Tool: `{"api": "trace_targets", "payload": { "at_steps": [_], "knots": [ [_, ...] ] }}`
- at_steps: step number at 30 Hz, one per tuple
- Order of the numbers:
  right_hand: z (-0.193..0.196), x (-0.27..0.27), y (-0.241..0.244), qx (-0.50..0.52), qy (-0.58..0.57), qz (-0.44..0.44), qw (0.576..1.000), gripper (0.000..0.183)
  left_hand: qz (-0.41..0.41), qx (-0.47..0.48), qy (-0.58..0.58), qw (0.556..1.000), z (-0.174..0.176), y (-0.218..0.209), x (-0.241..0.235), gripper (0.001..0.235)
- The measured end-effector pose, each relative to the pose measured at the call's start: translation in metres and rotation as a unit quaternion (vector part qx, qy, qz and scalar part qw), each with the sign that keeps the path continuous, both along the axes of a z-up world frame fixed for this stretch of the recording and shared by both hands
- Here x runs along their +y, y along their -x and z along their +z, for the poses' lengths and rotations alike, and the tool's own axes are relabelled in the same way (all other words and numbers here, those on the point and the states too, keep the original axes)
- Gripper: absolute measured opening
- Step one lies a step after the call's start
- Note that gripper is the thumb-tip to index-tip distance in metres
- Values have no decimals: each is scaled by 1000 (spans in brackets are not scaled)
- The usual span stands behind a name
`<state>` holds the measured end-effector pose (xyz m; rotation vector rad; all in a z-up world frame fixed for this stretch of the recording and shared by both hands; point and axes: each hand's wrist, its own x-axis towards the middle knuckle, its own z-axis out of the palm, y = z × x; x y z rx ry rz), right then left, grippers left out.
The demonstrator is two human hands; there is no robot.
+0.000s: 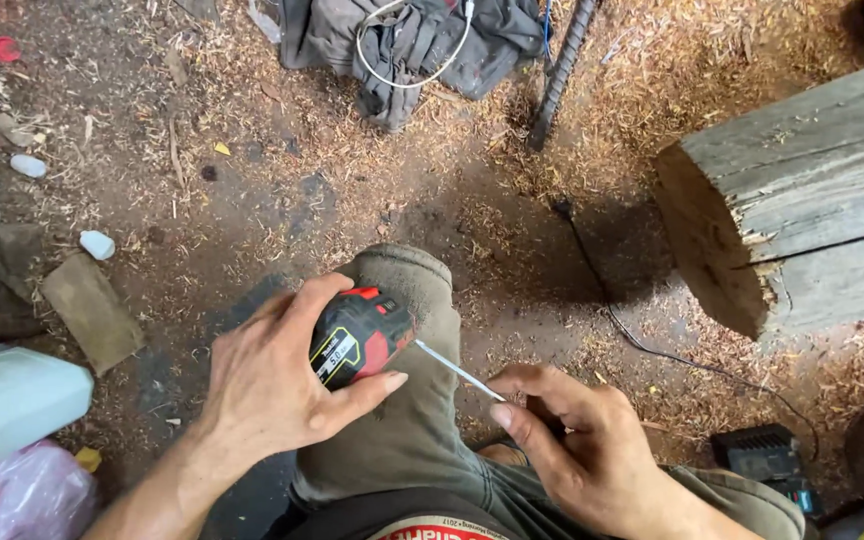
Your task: The person sits on the workshop floor with a red and black power tool battery pack on their lap. They use a screwdriver to pry and scrape inside the battery pack's terminal end, repeatedly repositioning the pack and the screwdriver while working on it.
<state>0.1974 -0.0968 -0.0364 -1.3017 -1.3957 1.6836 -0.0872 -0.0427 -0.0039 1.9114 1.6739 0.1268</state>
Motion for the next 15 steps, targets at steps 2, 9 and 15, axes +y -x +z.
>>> {"api": "trace_targets", "payload": {
  "at_steps": [2, 9, 15],
  "knots": [
    [-1, 0, 3, 15, 20, 13, 1000, 20, 7, 39, 53, 998, 5, -4, 5, 100],
    [-5, -1, 14, -47, 88, 35, 994, 24, -30, 2, 0, 1000, 4, -7, -2, 97],
    [-19, -5, -5, 143, 271, 9, 952, 27, -19, 42, 3, 999, 7, -13, -20, 94]
  ]
}}
